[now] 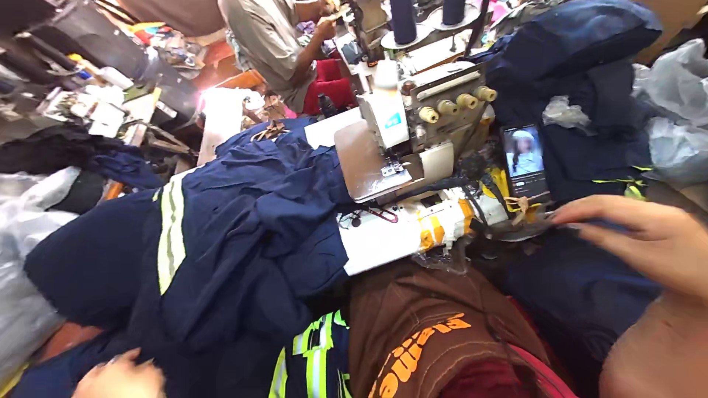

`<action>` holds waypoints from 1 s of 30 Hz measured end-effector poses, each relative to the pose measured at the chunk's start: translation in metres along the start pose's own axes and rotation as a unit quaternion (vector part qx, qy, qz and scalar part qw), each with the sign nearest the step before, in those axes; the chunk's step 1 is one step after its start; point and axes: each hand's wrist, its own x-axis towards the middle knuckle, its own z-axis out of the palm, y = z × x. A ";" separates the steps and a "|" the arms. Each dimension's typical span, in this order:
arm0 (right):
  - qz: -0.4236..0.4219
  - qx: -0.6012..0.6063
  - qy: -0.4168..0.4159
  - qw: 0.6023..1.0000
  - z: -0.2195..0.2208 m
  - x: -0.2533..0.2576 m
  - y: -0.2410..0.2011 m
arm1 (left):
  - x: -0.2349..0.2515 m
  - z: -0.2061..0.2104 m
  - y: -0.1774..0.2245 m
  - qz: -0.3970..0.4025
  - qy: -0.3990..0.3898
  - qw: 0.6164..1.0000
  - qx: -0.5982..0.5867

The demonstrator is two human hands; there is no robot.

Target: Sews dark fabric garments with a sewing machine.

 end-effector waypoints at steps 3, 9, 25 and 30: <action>-0.015 -0.051 -0.114 0.992 0.054 0.037 -0.002 | 0.001 -0.011 0.048 0.105 0.091 0.986 -0.098; -0.068 -0.026 -0.252 0.965 0.125 0.071 -0.027 | 0.017 -0.037 0.204 0.310 0.089 0.928 -0.186; -0.093 0.015 -0.136 0.986 0.082 0.082 -0.021 | 0.072 -0.063 0.298 0.339 0.087 0.893 -0.284; -0.213 0.260 0.083 0.938 0.104 0.152 -0.146 | -0.055 -0.198 0.301 0.625 0.294 0.716 -0.101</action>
